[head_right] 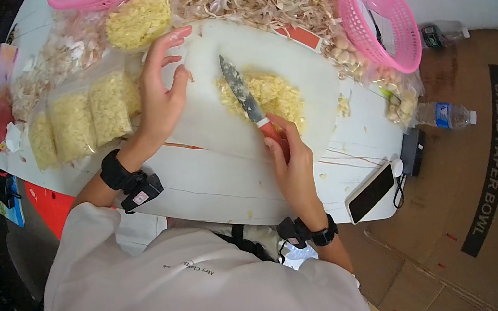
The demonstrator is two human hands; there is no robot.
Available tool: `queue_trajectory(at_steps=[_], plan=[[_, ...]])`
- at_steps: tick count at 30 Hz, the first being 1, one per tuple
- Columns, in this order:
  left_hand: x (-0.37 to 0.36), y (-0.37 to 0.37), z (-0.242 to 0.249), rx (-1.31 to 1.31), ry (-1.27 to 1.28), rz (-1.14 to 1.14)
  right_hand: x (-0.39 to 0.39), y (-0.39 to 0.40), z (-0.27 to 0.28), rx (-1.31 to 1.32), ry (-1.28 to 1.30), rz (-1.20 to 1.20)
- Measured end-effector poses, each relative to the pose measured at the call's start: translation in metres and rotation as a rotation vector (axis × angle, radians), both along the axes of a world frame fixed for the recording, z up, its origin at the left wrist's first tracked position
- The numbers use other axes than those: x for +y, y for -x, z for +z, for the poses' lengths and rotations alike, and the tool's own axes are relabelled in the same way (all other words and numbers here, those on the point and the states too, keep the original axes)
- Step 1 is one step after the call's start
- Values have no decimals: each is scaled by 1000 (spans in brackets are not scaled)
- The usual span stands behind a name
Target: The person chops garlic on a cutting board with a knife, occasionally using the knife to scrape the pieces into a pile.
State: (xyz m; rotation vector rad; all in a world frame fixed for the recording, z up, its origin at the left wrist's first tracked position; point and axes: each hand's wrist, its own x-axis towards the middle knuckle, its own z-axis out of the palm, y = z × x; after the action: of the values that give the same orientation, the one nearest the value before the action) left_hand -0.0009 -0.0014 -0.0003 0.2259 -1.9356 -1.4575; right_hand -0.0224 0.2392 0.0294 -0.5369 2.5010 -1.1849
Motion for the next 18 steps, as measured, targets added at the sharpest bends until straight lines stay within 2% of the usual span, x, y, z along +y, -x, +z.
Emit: queue_trajectory(at_steps=[4,7,10,12,14,16,18], plan=[[1,0,1,-9,14,0,20,-7,17,2,-7,-2],[0,-2,0,-41,20,-12,38,-11,31,-136,-40,-55],[0,-1,0,-56,24,-12,49,-14,38,-140,16,-111],[1,-1,0,-46,17,-13,48,-14,38,-65,28,-126],[0,0,0,-36,12,-9,40,-10,30,284,34,-68],[0,0,0,-28,22,-5,32,-4,21,386,-28,-70],[0,0,0,-29,23,-6,20,-1,16,661,-230,-21]])
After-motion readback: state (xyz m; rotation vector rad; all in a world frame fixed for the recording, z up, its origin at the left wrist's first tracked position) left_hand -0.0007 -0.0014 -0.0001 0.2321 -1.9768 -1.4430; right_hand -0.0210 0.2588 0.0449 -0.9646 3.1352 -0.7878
